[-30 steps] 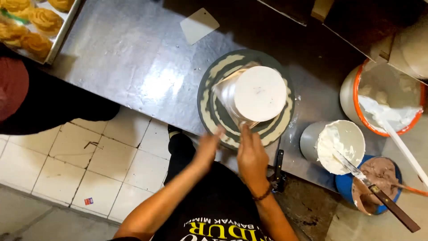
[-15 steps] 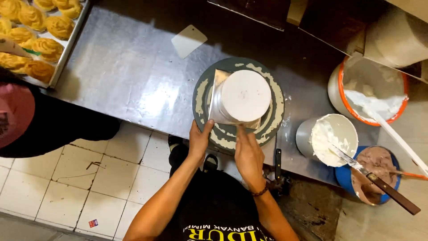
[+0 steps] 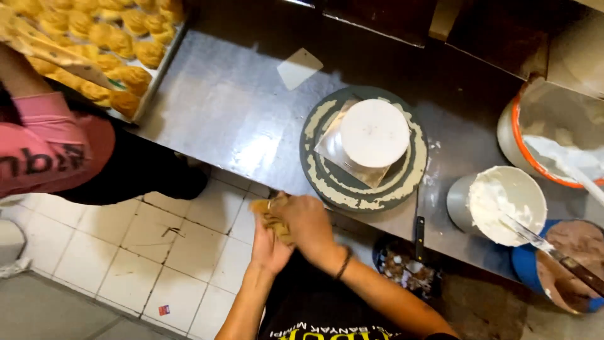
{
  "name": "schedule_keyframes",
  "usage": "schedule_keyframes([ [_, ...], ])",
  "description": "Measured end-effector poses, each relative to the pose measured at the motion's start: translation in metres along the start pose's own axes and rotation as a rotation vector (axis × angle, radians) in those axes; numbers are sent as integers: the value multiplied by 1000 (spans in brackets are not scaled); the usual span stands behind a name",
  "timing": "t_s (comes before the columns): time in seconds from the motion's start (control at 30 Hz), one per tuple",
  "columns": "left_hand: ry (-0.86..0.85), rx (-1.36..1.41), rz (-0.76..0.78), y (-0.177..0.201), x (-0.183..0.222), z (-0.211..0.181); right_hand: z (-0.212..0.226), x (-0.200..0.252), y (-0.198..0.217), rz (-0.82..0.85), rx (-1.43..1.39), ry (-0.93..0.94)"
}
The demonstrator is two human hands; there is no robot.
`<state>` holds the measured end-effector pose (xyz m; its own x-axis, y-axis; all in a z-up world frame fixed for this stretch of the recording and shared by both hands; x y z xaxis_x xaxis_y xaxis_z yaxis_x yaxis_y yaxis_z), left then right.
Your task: Applying frosting to layers of cake using a spatula and a rotating stand.
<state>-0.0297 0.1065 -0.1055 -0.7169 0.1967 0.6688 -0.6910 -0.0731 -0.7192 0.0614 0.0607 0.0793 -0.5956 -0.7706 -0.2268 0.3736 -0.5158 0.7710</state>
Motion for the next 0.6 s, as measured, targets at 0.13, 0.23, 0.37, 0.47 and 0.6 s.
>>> schedule_keyframes([
  [0.13, -82, -215, -242, 16, 9, -5, 44, 24, -29, 19, 370, 418],
  [0.23, -169, -308, -344, 19, 5, -13, 10, 40, -52, 126, 155, 304],
  [0.37, -305, -668, -422, -66, 29, -13, -3, 36, -22, 131, -223, 119],
  [0.47, -350, -837, -373, -92, -7, -31, -12, 24, 13, 7, -481, 112],
  [0.6, -478, -939, -315, -187, 11, -85, -22, 43, 73, -60, -812, 21],
])
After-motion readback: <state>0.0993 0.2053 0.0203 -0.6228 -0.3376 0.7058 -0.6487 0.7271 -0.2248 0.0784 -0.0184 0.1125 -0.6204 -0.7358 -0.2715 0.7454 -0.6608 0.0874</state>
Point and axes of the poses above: each hand's wrist, its own x-axis away from the middle knuckle, its own y-axis out of the back of the hand, z = x × y, the point moved 8 cm from there along -x, towards the middle knuckle, and after that the axes turned 12 degrees about y, right-handed, at the moved point
